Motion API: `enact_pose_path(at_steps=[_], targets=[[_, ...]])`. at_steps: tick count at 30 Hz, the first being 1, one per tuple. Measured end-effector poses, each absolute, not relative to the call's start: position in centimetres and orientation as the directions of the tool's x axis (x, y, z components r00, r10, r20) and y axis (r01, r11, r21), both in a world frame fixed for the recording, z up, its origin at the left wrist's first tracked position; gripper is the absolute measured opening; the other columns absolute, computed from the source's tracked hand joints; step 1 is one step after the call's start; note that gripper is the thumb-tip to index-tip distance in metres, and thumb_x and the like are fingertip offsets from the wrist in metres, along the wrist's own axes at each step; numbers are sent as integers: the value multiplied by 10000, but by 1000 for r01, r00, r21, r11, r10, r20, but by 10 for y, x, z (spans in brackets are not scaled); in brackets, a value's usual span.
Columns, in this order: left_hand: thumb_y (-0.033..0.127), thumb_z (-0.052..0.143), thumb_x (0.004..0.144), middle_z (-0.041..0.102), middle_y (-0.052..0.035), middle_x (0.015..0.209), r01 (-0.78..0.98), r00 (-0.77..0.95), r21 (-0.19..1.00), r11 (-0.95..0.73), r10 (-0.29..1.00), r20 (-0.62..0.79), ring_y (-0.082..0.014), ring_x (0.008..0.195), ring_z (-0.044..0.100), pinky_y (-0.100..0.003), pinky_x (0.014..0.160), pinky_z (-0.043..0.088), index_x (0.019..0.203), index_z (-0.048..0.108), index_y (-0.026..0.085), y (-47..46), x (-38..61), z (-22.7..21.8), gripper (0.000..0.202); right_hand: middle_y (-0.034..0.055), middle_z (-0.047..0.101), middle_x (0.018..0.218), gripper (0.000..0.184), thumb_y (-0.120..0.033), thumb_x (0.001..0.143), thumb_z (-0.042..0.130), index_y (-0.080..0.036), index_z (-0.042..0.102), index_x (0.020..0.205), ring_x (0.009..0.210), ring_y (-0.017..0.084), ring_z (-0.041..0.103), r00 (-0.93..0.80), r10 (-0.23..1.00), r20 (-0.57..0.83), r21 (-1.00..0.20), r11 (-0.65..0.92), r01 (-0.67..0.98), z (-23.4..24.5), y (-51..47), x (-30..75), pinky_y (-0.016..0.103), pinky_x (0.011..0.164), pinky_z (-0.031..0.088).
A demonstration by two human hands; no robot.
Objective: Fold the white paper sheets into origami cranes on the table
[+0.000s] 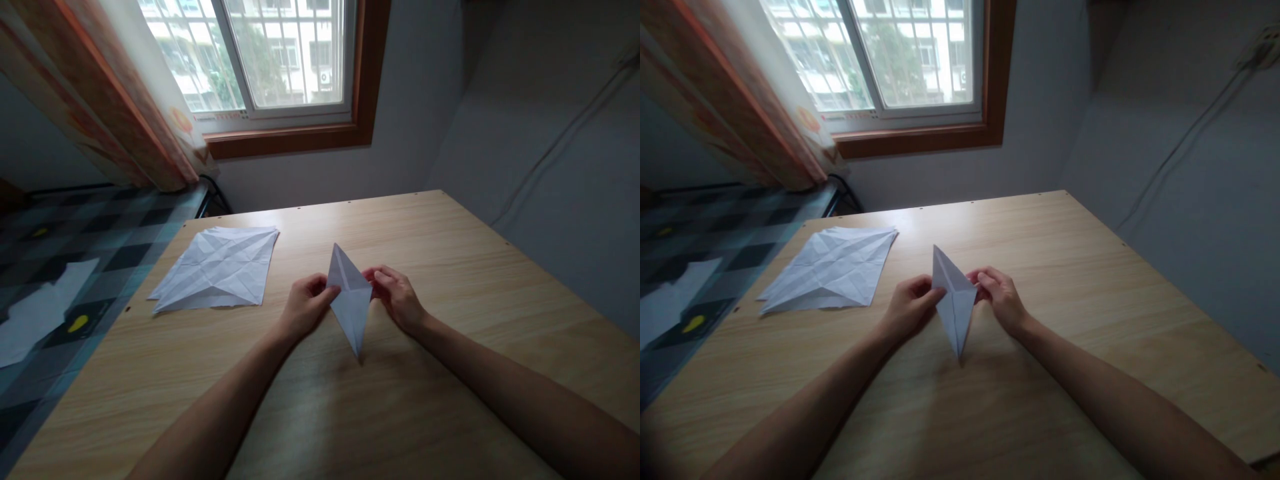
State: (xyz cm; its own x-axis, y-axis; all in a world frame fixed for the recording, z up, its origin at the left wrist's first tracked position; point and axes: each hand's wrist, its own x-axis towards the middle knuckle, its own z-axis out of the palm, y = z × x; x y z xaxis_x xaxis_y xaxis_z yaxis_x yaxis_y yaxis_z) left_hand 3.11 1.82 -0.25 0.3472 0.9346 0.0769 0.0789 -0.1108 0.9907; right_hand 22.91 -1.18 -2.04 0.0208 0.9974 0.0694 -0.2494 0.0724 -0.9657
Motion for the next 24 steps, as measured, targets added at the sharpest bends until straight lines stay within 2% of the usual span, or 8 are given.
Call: enact_pose_path(at_steps=[3, 5, 11, 15, 18, 20, 22, 24], targets=[[335, 749, 719, 666, -3, 713, 1, 342, 996, -86, 936, 80, -125, 643, 586, -236, 607, 439, 790, 617, 141, 19, 32, -3, 245, 21, 678, 861, 287, -371, 722, 750, -200, 672, 940, 738, 156, 641, -14, 996, 82, -969, 77, -233, -21, -12, 229, 287, 671, 519], [338, 768, 705, 656, 13, 689, -49, 351, 997, -58, 934, 71, -120, 625, 589, -229, 593, 435, 848, 581, 157, 18, 32, -3, 297, 10, 674, 817, 334, -343, 672, 793, -203, 662, 946, 724, 156, 646, -23, 996, 84, -980, 78, -185, -21, -12, 228, 293, 671, 524], [334, 782, 700, 574, 63, 592, -46, 338, 999, -10, 941, 25, -91, 543, 531, -199, 530, 371, 1009, 566, 156, 19, 32, -2, 417, -11, 657, 699, 374, -366, 685, 783, -182, 672, 991, 604, 142, 615, -29, 999, 31, -990, 27, -136, -26, -9, 224, 278, 572, 494], [310, 789, 679, 633, 26, 720, -113, 305, 993, -33, 950, 66, -106, 649, 582, -216, 602, 431, 1061, 567, 162, 21, 33, -2, 466, 6, 676, 710, 342, -343, 673, 790, -171, 697, 954, 617, 151, 622, 89, 994, 63, -989, 74, -128, -23, -4, 228, 289, 592, 504], [291, 788, 668, 669, -30, 910, -128, 265, 989, -78, 958, 110, -114, 743, 600, -235, 671, 467, 1093, 561, 167, 22, 34, -2, 497, -9, 653, 646, 249, -340, 693, 774, -182, 683, 864, 515, 125, 560, 351, 923, 158, -976, 200, -86, -11, -3, 234, 267, 500, 462], [302, 767, 692, 663, -57, 998, -101, 244, 988, -113, 960, 135, -118, 768, 597, -242, 680, 475, 1099, 568, 166, 22, 33, -1, 474, -5, 655, 633, 190, -333, 721, 757, -193, 657, 801, 543, 143, 595, 475, 841, 260, -951, 308, -26, -3, -5, 239, 280, 525, 488], [316, 729, 732, 654, -70, 1046, -53, 197, 985, -164, 965, 171, -133, 807, 602, -253, 696, 482, 1076, 582, 166, 21, 32, -1, 404, 20, 688, 701, 159, -325, 749, 745, -200, 658, 794, 636, 176, 653, 481, 800, 359, -924, 379, 58, 0, -8, 243, 325, 619, 541], [319, 680, 778, 652, -71, 1058, 31, 130, 975, -221, 968, 215, -149, 843, 605, -262, 712, 483, 1034, 600, 168, 20, 31, -1, 308, 54, 718, 860, 106, -295, 782, 721, -208, 683, 830, 800, 205, 687, 386, 815, 432, -901, 413, 136, -4, -10, 247, 367, 746, 562]])
